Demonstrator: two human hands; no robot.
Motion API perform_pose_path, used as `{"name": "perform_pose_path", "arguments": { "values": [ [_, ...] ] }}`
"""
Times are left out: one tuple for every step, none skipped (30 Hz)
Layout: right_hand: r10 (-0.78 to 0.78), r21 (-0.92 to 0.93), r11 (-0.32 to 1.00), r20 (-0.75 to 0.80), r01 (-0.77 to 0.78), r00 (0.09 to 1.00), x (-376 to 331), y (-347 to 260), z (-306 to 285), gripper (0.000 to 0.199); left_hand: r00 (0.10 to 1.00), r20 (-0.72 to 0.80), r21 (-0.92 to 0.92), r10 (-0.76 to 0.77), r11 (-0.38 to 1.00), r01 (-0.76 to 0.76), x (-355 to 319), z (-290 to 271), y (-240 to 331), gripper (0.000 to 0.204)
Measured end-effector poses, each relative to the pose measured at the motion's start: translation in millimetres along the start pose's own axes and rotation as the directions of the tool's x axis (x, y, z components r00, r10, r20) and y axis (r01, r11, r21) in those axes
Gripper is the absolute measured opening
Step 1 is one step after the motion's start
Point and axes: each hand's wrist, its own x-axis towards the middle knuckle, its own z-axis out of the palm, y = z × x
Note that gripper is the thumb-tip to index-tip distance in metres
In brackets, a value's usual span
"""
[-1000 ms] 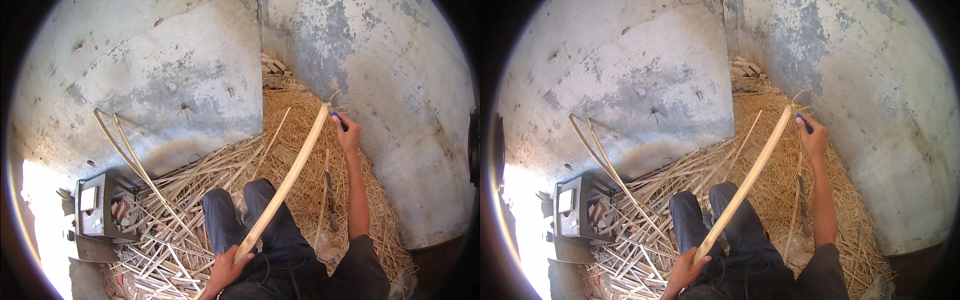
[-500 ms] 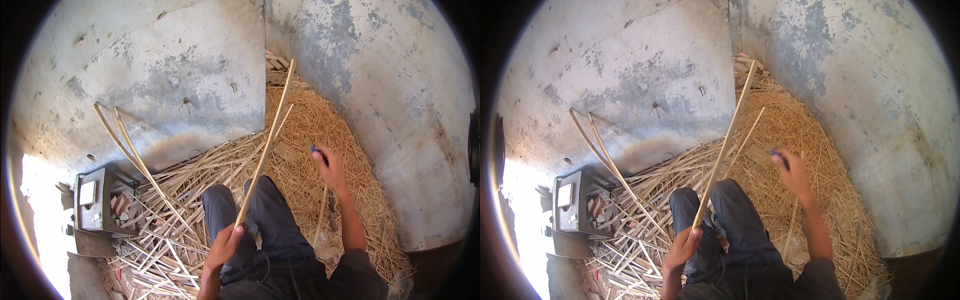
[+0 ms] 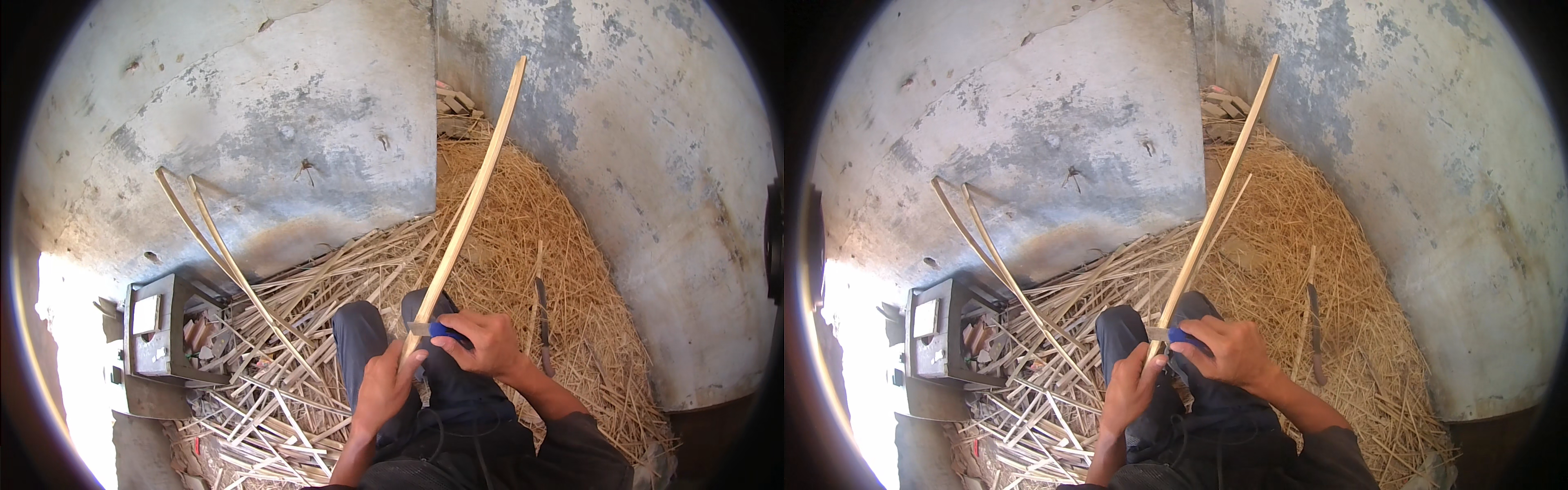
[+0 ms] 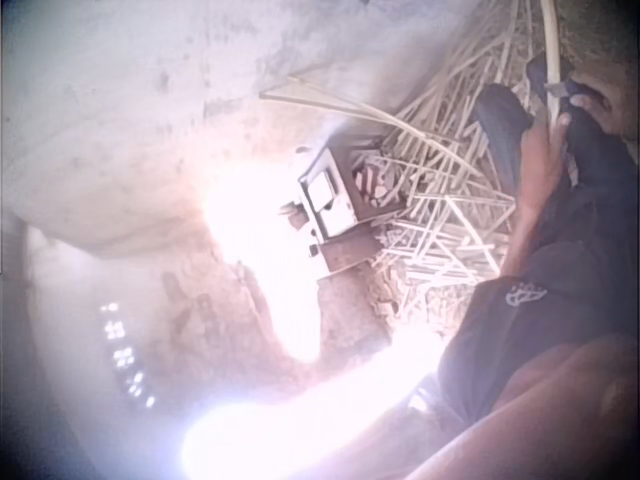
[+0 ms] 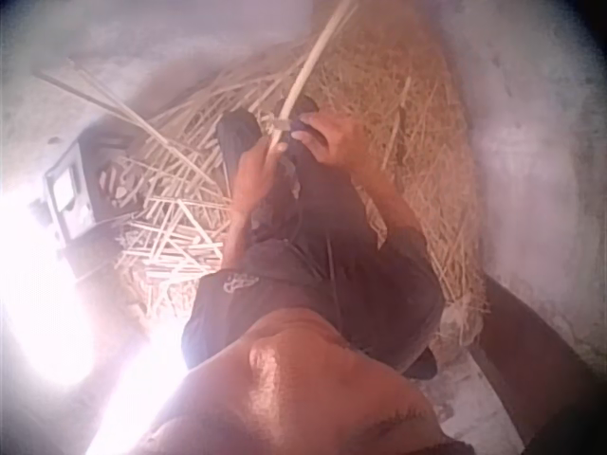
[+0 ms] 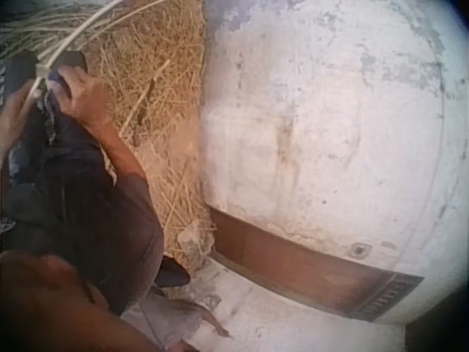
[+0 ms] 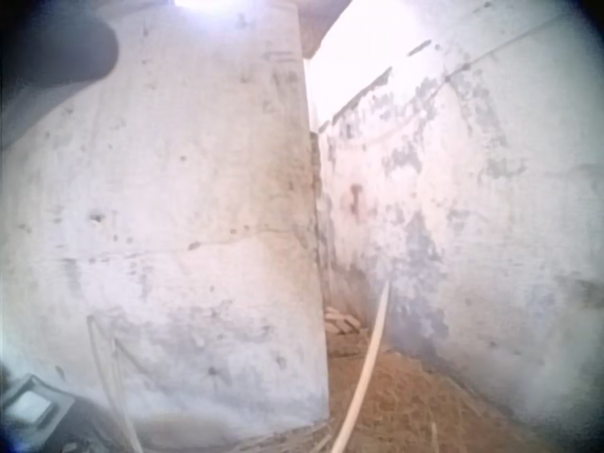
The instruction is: The person sits on a straw-covered floor and uses a utility knife to shave thin strips from a long bamboo pole. They hold the pole with their left hand and pull the knife along its length with their right hand, creating a pile of shavings. The person then switches to a machete to split the bamboo pole lengthwise.
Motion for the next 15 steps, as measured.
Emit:
{"name": "perform_pose_path", "arguments": {
  "values": [
    [-0.014, -0.01, 1.0, -0.02, 0.013, 1.0, 0, 0, 2, 0.033, 0.999, -0.039, 0.022, 0.036, 0.999, -0.035, 0, 2, 2, 0.033],
    [-0.027, -0.021, 0.999, -0.041, 0.026, 0.999, 0, 0, 3, 0.033, 0.994, -0.077, 0.046, 0.073, 0.996, -0.07, -1, 3, 3, 0.033],
    [-0.027, -0.022, 0.999, -0.043, 0.026, 0.999, 0, 0, 3, 0.033, 0.994, -0.08, 0.071, 0.069, 0.995, -0.064, -1, 4, 3, 0.034],
    [-0.027, -0.022, 0.999, -0.043, 0.026, 0.999, 1, 2, 2, 0.032, 0.994, -0.085, 0.096, 0.063, 0.994, -0.055, -2, 5, 1, 0.034],
    [-0.026, -0.021, 0.999, -0.043, 0.025, 0.999, 2, 2, 2, 0.032, 0.994, -0.089, 0.12, 0.056, 0.992, -0.046, -2, 6, -1, 0.035],
    [-0.027, -0.023, 0.999, -0.046, 0.026, 0.999, 3, 3, 2, 0.032, 0.994, -0.097, 0.129, 0.056, 0.991, -0.043, -2, 6, -2, 0.036],
    [-0.03, -0.027, 0.999, -0.05, 0.029, 0.998, 4, 3, 2, 0.032, 0.993, -0.105, 0.139, 0.058, 0.989, -0.043, -2, 6, -2, 0.037],
    [-0.033, -0.03, 0.999, -0.055, 0.032, 0.998, 5, 4, 1, 0.031, 0.992, -0.114, 0.149, 0.06, 0.988, -0.043, -2, 7, -3, 0.038],
    [-0.02, -0.037, 0.999, -0.041, 0.019, 0.999, 5, 3, 0, 0.031, 0.991, -0.12, 0.161, 0.061, 0.986, -0.042, -2, 8, -4, 0.039],
    [-0.005, -0.045, 0.999, -0.029, 0.004, 1.0, 5, 2, -2, 0.031, 0.99, -0.123, 0.175, 0.064, 0.984, -0.042, -1, 9, -6, 0.039],
    [0.011, -0.054, 0.998, -0.018, -0.012, 1.0, 6, 2, -3, 0.03, 0.99, -0.125, 0.189, 0.067, 0.981, -0.042, -1, 9, -6, 0.04],
    [0.01, -0.046, 0.999, -0.113, -0.015, 0.994, 7, 7, -2, 0.031, 0.992, -0.116, 0.2, 0.05, 0.979, -0.026, -2, 9, -7, 0.04],
    [0.01, -0.038, 0.999, -0.209, -0.018, 0.978, 9, 17, -1, 0.032, 0.994, -0.107, 0.213, 0.035, 0.977, -0.011, -3, 9, -8, 0.041],
    [0.006, -0.025, 1.0, -0.3, -0.014, 0.954, 14, 26, -2, 0.033, 0.994, -0.104, 0.227, 0.016, 0.974, 0.008, -6, 10, -9, 0.041],
    [0.116, -0.084, 0.985, -0.327, -0.151, 0.938, 23, 38, -14, 0.035, 0.996, -0.087, 0.216, -0.021, 0.976, 0.039, -13, 8, -8, 0.042]
  ]
}}
